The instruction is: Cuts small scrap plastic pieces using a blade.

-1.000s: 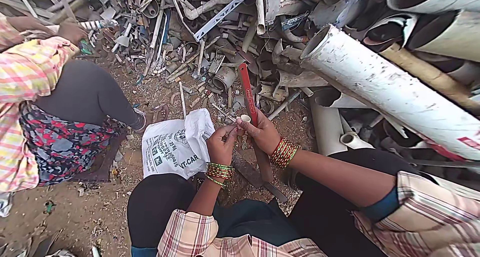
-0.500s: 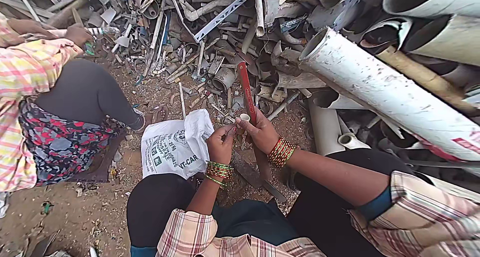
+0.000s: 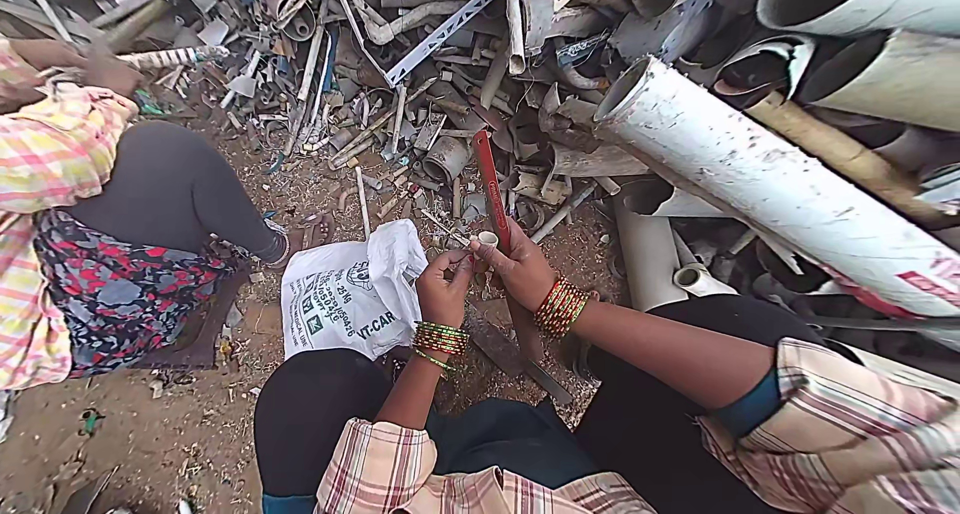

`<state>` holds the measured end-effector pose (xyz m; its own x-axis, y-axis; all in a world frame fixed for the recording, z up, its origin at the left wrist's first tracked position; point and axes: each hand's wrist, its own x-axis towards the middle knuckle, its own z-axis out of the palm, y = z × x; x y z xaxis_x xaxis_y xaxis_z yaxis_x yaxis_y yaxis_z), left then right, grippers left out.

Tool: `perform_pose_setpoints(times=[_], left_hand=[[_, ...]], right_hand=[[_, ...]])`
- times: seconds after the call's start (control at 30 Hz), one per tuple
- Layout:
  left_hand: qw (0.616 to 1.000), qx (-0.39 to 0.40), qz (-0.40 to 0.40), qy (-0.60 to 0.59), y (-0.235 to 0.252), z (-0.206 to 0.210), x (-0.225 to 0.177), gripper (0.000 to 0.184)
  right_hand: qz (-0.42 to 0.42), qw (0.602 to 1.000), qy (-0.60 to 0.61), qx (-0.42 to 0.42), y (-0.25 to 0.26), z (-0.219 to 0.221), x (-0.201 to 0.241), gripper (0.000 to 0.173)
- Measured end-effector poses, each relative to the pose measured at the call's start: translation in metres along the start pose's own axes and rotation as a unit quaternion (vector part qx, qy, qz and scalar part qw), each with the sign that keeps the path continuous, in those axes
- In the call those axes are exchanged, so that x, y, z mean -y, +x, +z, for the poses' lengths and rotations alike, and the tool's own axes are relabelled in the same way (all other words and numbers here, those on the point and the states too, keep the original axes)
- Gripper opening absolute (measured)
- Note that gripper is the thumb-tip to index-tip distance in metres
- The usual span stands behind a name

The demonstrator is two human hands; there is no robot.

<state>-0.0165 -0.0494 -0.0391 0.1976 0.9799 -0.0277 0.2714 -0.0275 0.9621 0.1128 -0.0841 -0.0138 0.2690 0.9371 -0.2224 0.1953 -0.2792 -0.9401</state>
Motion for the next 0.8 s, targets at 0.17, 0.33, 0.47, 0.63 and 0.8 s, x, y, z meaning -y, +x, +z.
perform_pose_setpoints(times=[0.17,0.33,0.47,0.63,0.8], left_hand=[[1.000,0.006,-0.009,0.008,0.000,-0.001,0.000,0.011],[1.000,0.026,0.003,0.014,0.000,-0.002,0.002,0.014],[1.000,0.020,0.013,0.016,-0.002,-0.004,-0.002,0.012],[0.999,0.033,0.002,0.007,-0.004,-0.001,0.000,0.011],[1.000,0.022,0.004,-0.005,-0.006,0.004,0.005,0.011]], right_hand=[[0.044,0.999,0.031,0.011,0.002,-0.002,0.007,0.036],[0.070,0.997,0.031,0.023,0.004,-0.008,0.007,0.041],[0.073,0.996,0.018,0.052,0.007,-0.009,0.007,0.042],[0.023,0.998,0.004,0.053,0.001,-0.012,0.008,0.050],[0.012,0.999,-0.005,0.047,-0.004,-0.012,0.007,0.050]])
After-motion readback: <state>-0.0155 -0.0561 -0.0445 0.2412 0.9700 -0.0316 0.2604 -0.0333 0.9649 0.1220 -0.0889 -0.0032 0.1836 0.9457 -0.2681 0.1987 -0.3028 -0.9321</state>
